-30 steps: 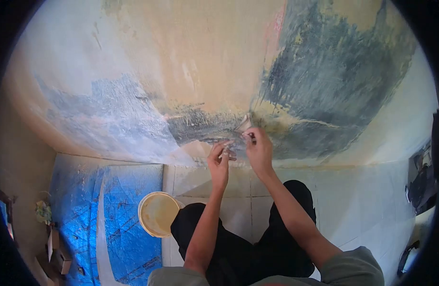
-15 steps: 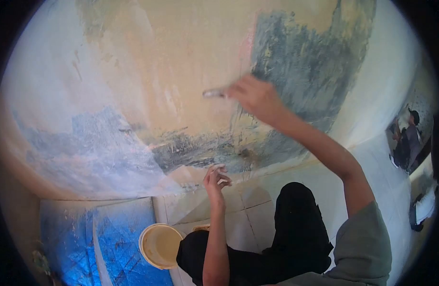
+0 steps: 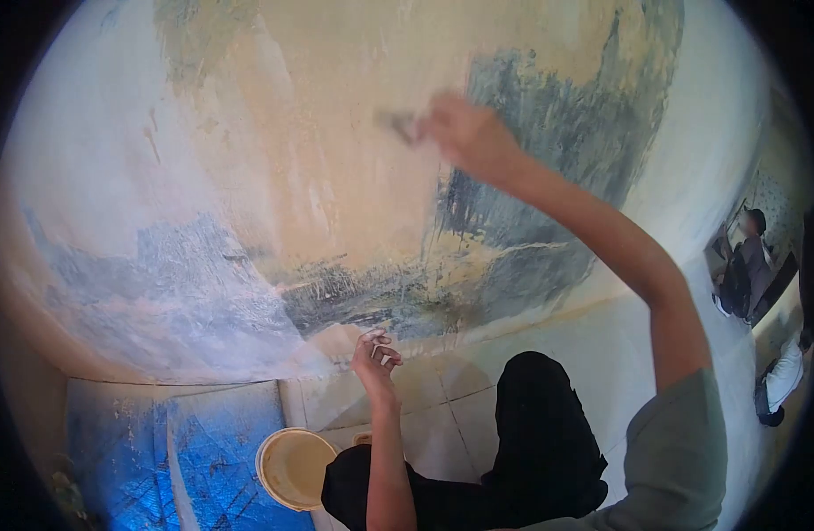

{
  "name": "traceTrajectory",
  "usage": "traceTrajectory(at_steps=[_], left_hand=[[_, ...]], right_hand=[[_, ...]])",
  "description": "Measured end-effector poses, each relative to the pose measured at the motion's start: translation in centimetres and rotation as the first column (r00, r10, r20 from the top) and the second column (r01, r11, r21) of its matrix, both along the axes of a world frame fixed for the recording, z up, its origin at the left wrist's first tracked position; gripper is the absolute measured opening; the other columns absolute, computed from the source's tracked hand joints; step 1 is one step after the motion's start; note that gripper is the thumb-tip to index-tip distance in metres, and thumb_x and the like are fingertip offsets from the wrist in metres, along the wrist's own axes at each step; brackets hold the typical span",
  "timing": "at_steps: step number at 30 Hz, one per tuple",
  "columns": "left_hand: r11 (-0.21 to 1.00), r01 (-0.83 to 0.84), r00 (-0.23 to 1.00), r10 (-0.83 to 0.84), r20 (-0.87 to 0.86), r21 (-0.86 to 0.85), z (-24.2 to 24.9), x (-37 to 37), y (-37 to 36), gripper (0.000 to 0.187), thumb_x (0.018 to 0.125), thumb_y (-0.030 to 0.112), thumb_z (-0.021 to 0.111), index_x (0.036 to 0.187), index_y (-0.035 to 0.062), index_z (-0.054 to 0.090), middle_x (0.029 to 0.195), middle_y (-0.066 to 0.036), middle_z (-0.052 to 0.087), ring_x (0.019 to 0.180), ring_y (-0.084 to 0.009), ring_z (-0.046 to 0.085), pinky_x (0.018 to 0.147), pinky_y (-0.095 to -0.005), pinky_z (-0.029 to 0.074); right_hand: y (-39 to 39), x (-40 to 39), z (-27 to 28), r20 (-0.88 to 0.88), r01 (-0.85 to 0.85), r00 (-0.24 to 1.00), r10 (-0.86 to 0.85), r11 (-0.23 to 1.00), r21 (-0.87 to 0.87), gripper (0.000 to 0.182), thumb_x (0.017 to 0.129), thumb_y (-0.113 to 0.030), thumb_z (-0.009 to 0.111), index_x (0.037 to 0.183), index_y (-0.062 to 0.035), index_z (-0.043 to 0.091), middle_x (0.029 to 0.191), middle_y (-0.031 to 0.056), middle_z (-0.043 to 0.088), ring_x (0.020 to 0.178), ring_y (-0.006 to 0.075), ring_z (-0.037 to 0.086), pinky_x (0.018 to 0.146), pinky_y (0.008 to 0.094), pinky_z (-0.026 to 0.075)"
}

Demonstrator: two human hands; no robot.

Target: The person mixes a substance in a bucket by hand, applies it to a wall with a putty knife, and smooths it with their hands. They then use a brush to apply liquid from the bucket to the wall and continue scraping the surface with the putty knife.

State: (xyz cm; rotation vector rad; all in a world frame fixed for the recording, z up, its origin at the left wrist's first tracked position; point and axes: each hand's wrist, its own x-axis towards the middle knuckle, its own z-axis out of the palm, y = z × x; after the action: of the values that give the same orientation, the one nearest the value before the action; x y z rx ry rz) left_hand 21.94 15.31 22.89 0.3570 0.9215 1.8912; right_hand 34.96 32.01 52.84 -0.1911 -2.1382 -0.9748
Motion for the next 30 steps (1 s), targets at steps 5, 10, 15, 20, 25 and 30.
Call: traceTrajectory(at_steps=[5,10,15,20,25,30], left_hand=[[1.000,0.015,1.000,-0.016,-0.016,-0.018,1.1,0.1,-0.8,0.027,0.092,0.026,0.046,0.093,0.0039,0.061,0.084,-0.005,0.052,0.060,-0.0150,0.052,0.054,-0.0304,0.044],[0.997,-0.014,1.000,0.014,-0.011,-0.077,0.7,-0.4,-1.6,0.027,0.091,0.028,0.047,0.095,0.0045,0.061,0.088,-0.006,0.056,0.059,-0.0157,0.051,0.056,-0.0312,0.046],[0.990,-0.085,0.996,0.081,-0.038,-0.114,1.6,-0.6,-3.4,0.028,0.092,0.031,0.046,0.094,0.0067,0.060,0.098,-0.006,0.061,0.073,-0.0135,0.051,0.063,-0.0323,0.048],[0.998,-0.029,0.998,0.026,-0.052,-0.057,2.4,-2.0,-4.6,0.024,0.087,0.020,0.045,0.084,0.0011,0.060,0.080,-0.006,0.061,0.057,-0.0147,0.053,0.055,-0.0290,0.046],[0.928,-0.370,0.875,0.364,-0.321,0.044,3.4,-2.0,-4.3,0.016,0.082,0.010,0.048,0.076,-0.0008,0.059,0.067,-0.007,0.058,0.054,-0.0137,0.052,0.052,-0.0294,0.043],[0.761,-0.547,0.589,0.646,-0.485,0.349,5.0,-2.1,-5.6,0.011,0.077,0.005,0.049,0.075,-0.0007,0.058,0.060,-0.013,0.053,0.051,-0.0196,0.051,0.050,-0.0326,0.041]], right_hand=[[1.1,0.8,4.4,-0.152,-0.009,0.988,0.012,1.000,0.015,0.005,0.081,-0.008,0.062,0.085,-0.0072,0.063,0.077,0.0090,0.053,0.068,0.0258,0.058,0.058,0.0361,0.049],[-1.3,-0.8,-1.8,-0.019,-0.046,0.999,0.043,0.975,-0.217,0.010,0.079,-0.006,0.064,0.088,-0.0059,0.067,0.076,0.0096,0.057,0.069,0.0261,0.060,0.067,0.0360,0.051],[0.7,2.3,-1.4,0.021,0.212,0.977,-0.211,0.967,-0.139,0.024,0.086,-0.008,0.055,0.108,-0.0055,0.063,0.103,0.0101,0.064,0.099,0.0267,0.060,0.086,0.0360,0.047],[3.0,2.9,-7.0,-0.064,0.211,0.972,-0.227,0.957,-0.201,0.024,0.093,-0.017,0.057,0.113,-0.0087,0.065,0.108,0.0095,0.065,0.099,0.0246,0.062,0.087,0.0356,0.047],[-6.9,-5.4,-20.5,0.313,0.132,0.940,0.135,0.701,-0.700,0.027,0.090,-0.008,0.056,0.116,-0.0057,0.061,0.106,0.0141,0.063,0.096,0.0291,0.061,0.083,0.0355,0.048],[-15.0,-14.8,-33.0,0.067,-0.055,0.644,0.763,0.133,-0.990,0.016,0.081,-0.011,0.060,0.097,-0.0071,0.064,0.092,0.0110,0.061,0.083,0.0284,0.062,0.069,0.0358,0.050]])
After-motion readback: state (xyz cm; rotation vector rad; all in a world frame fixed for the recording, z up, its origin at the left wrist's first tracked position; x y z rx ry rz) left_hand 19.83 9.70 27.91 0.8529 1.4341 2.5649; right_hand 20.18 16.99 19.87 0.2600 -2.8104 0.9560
